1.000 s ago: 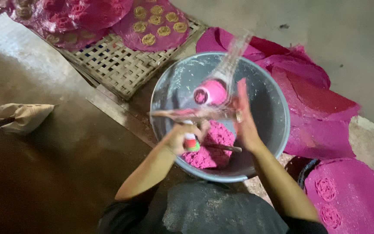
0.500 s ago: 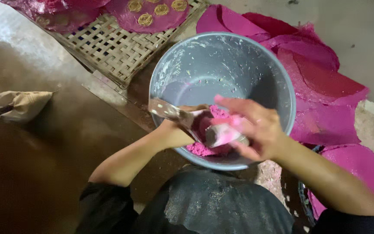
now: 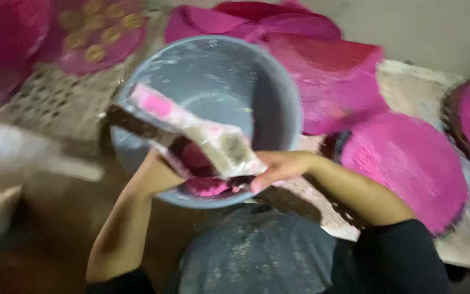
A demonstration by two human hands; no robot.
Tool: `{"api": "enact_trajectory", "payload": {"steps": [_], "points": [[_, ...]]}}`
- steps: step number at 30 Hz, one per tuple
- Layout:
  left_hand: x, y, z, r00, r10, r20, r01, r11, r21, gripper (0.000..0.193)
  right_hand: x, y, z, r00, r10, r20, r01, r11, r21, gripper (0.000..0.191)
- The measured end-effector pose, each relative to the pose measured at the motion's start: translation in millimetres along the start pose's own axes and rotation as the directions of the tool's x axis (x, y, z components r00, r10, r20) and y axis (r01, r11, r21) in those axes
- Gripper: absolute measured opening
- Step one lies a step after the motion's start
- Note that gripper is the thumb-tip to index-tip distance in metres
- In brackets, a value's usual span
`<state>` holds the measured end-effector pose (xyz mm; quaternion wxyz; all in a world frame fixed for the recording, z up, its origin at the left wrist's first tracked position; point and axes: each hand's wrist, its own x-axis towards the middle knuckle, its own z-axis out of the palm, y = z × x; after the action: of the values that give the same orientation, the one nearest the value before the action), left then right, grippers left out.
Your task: The person sits at a low table and uses a wooden hand-held extruder press to pipe pink dough into rosette shapes onto round trays. They repeatedly scoop dough from a large basin into the press, squeeze rosettes onto the trays, and set filled trays aside.
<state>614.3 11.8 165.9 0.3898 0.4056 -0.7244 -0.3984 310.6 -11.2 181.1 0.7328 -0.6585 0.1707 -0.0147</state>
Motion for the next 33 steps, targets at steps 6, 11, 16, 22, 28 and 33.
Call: {"api": "enact_trajectory", "payload": {"steps": [6,11,16,22,28,33], "points": [[15,49,97,0.953,0.043,-0.301,0.087,0.910,0.405,0.074,-102,108,47,0.893,-0.257,-0.371,0.328,0.934,0.142,0.100],[33,18,252,0.954,0.193,-0.229,-0.181,0.981,0.072,0.041,-271,222,115,0.529,-0.053,-0.847,-0.025,0.997,-0.079,0.098],[102,-59,424,0.995,-0.083,0.055,0.089,0.988,-0.124,0.051,-403,295,211,-0.045,0.039,-0.998,0.029,0.999,0.037,0.086],[181,-76,472,0.874,-0.447,0.191,0.479,0.726,-0.493,0.039,-438,263,231,-0.141,-0.222,-0.965,0.406,0.876,-0.261,0.113],[162,-65,479,0.841,-0.520,0.152,0.479,0.583,-0.656,0.043,-471,246,213,-0.112,-0.228,-0.967,0.467,0.847,-0.254,0.106],[56,-54,503,0.862,-0.445,-0.242,0.171,0.705,-0.688,0.053,-488,268,183,-0.069,-0.230,-0.971,0.533,0.814,-0.231,0.095]]}}
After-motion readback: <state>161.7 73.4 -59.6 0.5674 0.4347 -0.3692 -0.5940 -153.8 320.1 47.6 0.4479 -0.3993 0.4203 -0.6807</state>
